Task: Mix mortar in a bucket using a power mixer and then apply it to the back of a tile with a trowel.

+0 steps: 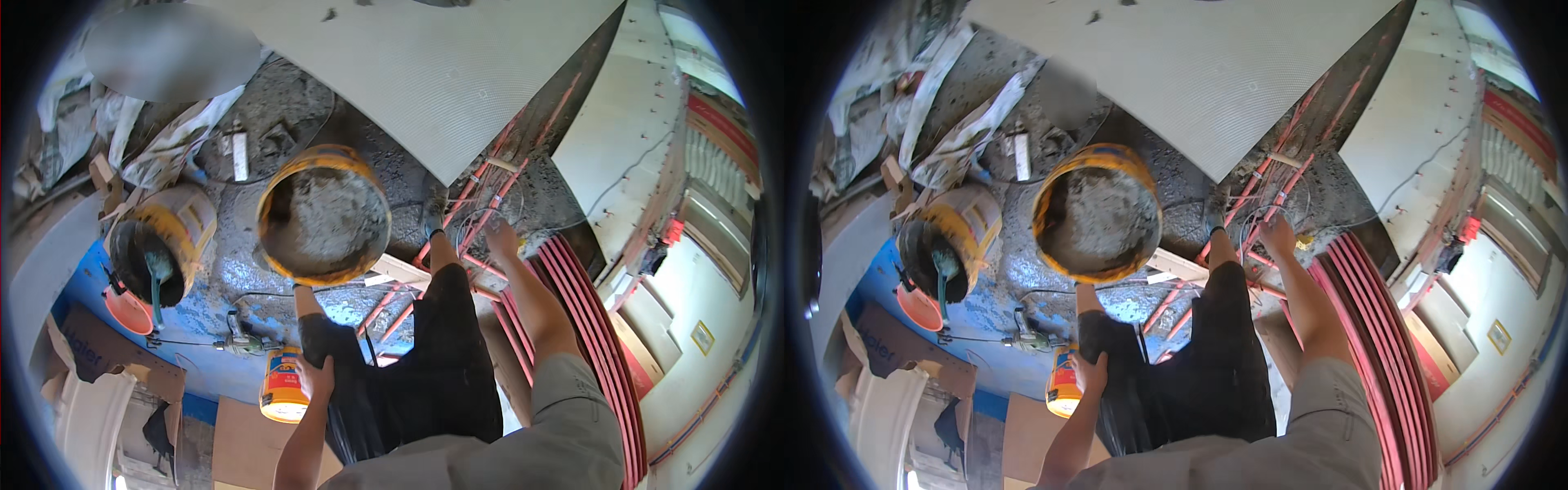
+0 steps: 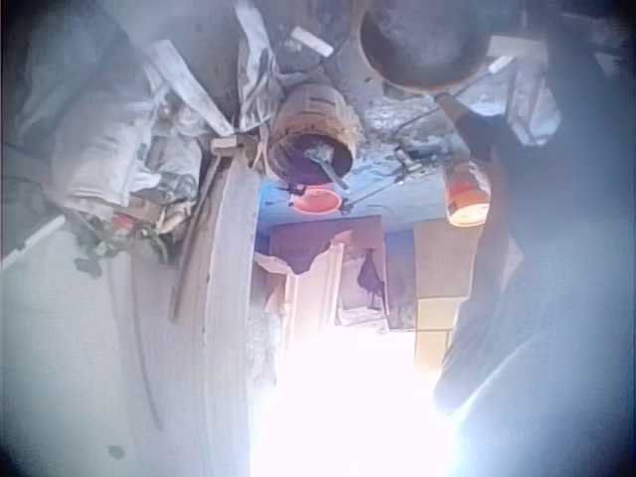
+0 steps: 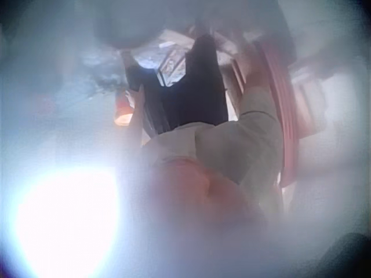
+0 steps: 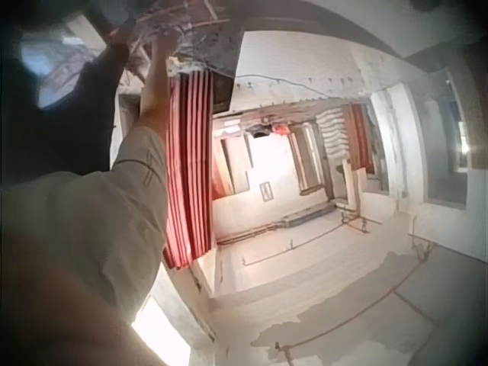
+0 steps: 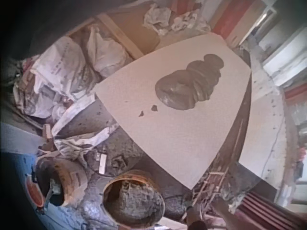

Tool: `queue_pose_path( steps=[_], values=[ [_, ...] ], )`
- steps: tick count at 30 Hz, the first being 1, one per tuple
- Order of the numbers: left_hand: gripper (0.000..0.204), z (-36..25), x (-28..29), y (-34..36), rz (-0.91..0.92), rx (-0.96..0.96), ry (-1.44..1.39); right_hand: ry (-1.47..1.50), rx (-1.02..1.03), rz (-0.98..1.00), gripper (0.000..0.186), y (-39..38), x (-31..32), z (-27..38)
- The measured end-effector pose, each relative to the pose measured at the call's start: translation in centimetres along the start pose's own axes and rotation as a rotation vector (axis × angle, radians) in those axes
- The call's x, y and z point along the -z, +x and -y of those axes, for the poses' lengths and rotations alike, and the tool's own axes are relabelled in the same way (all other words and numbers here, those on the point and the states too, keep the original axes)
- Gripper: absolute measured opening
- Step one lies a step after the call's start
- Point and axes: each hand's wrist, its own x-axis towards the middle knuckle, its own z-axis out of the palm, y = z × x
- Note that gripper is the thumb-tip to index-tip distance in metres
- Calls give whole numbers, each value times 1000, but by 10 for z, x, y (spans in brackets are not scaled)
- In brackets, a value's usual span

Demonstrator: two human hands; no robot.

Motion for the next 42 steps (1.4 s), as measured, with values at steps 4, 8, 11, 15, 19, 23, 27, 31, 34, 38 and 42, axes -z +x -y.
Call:
queue_pose_path(
  steps=[4, 8, 11, 15, 19, 23, 27, 31, 34, 38, 42],
  values=[
    [101, -42, -62, -22, -37, 18, 2, -157, 22, 98, 68, 186, -62, -23],
    [105, -87, -110, -47, -49, 60, 48, -204, 254, -69, 70, 336, -110, -46],
    [103, -169, -135, -84, 120, 130, 52, -332, 212, 220, 60, 406, -107, -122],
    [82, -255, -107, -101, 21, -9, 6, 71, 462, 403, 30, 371, -59, -184],
    [54, -325, -43, -159, 105, -37, -557, 427, 271, 532, 38, 211, 87, -190],
    [51, -385, -49, -201, 316, -148, -740, 411, 129, 429, 51, 134, 291, -137],
    [55, -432, -69, -223, 338, -98, -939, 617, 513, 431, 29, 180, 399, 13],
    [58, -492, -53, -228, 288, -167, -798, 93, 972, 253, 50, 289, 436, 211],
    [54, -556, -22, -216, 249, -88, -929, -132, 1025, 93, 54, 395, 451, 317],
    [46, -627, 4, -235, 274, 8, -1195, -150, 865, 84, 48, 504, 515, 372],
    [49, -681, -16, -242, 232, -7, -1135, -141, 622, -52, 54, 620, 565, 380]
  ],
)
